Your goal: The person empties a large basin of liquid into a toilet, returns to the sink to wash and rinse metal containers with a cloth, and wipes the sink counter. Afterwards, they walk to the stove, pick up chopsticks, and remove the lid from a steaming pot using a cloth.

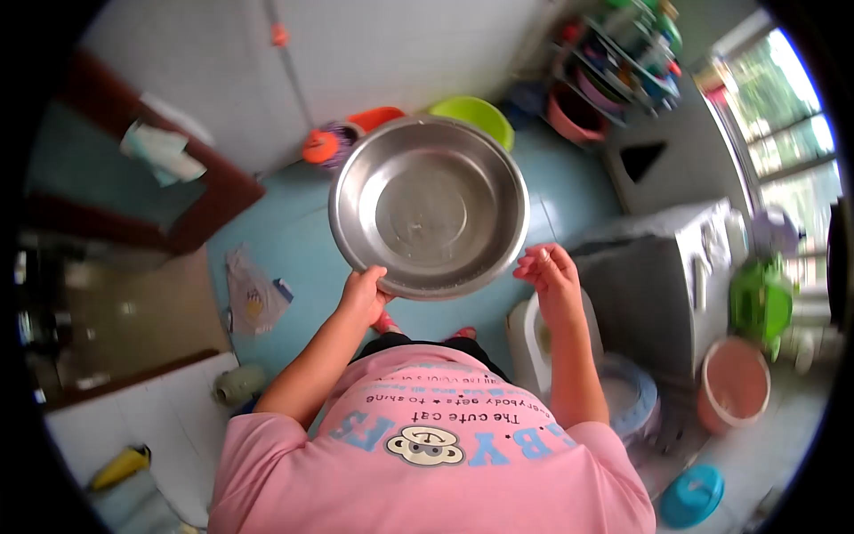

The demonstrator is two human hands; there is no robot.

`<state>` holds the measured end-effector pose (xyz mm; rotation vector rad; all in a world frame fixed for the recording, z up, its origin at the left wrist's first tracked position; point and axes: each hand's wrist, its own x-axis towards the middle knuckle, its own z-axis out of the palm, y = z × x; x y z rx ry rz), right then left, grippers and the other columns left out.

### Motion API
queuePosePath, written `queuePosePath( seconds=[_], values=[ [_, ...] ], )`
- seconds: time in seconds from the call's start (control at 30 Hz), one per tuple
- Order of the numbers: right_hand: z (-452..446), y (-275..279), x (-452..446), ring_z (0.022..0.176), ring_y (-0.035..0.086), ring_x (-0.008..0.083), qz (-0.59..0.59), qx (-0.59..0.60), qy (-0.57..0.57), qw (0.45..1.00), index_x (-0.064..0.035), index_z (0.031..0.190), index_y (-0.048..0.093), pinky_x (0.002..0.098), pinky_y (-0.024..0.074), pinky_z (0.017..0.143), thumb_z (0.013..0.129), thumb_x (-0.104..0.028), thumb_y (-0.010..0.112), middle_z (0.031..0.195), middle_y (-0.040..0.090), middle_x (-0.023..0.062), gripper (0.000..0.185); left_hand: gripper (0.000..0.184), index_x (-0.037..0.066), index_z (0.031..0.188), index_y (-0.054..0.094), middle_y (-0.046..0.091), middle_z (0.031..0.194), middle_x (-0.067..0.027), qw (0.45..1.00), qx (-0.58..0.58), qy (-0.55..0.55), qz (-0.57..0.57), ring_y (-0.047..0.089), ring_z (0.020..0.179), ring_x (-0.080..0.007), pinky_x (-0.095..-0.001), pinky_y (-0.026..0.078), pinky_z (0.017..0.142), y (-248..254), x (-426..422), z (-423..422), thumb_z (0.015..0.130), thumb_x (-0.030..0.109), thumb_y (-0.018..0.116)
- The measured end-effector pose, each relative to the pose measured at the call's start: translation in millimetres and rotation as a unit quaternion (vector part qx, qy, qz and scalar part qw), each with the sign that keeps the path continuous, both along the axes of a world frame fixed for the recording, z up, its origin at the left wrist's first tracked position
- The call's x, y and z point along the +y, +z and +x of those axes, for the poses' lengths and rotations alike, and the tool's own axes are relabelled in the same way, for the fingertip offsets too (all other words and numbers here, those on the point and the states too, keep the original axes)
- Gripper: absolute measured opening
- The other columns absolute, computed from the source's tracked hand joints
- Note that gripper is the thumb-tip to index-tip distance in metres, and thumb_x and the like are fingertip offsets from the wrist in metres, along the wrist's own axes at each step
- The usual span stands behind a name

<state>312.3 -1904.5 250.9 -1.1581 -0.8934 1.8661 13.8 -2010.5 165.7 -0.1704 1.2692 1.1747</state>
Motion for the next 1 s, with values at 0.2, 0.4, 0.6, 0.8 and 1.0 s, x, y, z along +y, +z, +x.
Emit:
queuePosePath(
  seconds=[0.2, 0.4, 0.6, 0.8, 1.0],
  values=[
    [-161, 0, -19, 0.083, 0.064, 0.0174, 0.037, 0.005, 0.185, 0.982, 0.0006, 0.103, 0.059, 0.0326, 0.0526, 0.081, 0.095, -0.024, 0.06, 0.088, 0.065, 0.0077, 0.025, 0.036, -0.001, 0.124, 0.046, 0.058, 0.117, -0.0152, 0.995, 0.033, 0.095, -0.003, 0.062, 0.102, -0.0283, -0.0442, 0.056, 0.083, 17, -111, -109, 0.089, 0.009, 0.047],
    [-293, 0, -24, 0.083, 0.063, 0.0169, 0.046, -0.01, 0.369, 0.928, 0.0014, 0.102, 0.059, 0.0322, 0.0525, 0.081, 0.096, -0.022, 0.059, 0.089, 0.065, 0.0078, 0.024, 0.04, 0.0, 0.128, 0.043, 0.058, 0.118, -0.0157, 0.961, 0.035, 0.269, 0.048, 0.064, 0.098, -0.0282, -0.0427, 0.055, 0.079, 11, -217, -150, 0.09, 0.01, 0.048],
    [-422, -13, -33, 0.084, 0.062, 0.0158, 0.047, 0.005, 0.515, 0.856, 0.0005, 0.102, 0.059, 0.0308, 0.0509, 0.081, 0.097, -0.02, 0.057, 0.09, 0.066, 0.0072, 0.021, 0.042, -0.006, 0.127, 0.04, 0.054, 0.121, -0.0194, 0.887, 0.012, 0.461, -0.027, 0.061, 0.105, -0.0324, -0.0474, 0.055, 0.085, 6, -256, -179, 0.09, 0.01, 0.049],
    [-589, -53, -54, 0.082, 0.063, 0.0136, 0.037, 0.047, 0.642, 0.765, 0.0001, 0.102, 0.06, 0.0287, 0.0515, 0.077, 0.096, -0.015, 0.057, 0.086, 0.065, 0.0059, 0.016, 0.043, -0.01, 0.127, 0.037, 0.051, 0.124, -0.0239, 0.795, -0.009, 0.604, -0.05, 0.057, 0.11, -0.0383, -0.0521, 0.053, 0.091, -8, -279, -232, 0.091, 0.008, 0.048],
    [-750, -35, -124, 0.083, 0.062, 0.0129, 0.088, 0.058, 0.779, 0.618, 0.0014, 0.102, 0.06, 0.0273, 0.0505, 0.078, 0.094, -0.015, 0.057, 0.086, 0.065, 0.0059, 0.018, 0.041, -0.008, 0.128, 0.036, 0.05, 0.124, -0.0235, 0.719, 0.019, 0.691, -0.077, 0.058, 0.109, -0.0395, -0.0525, 0.053, 0.092, 13, -288, -283, 0.09, 0.006, 0.046]
  ],
)
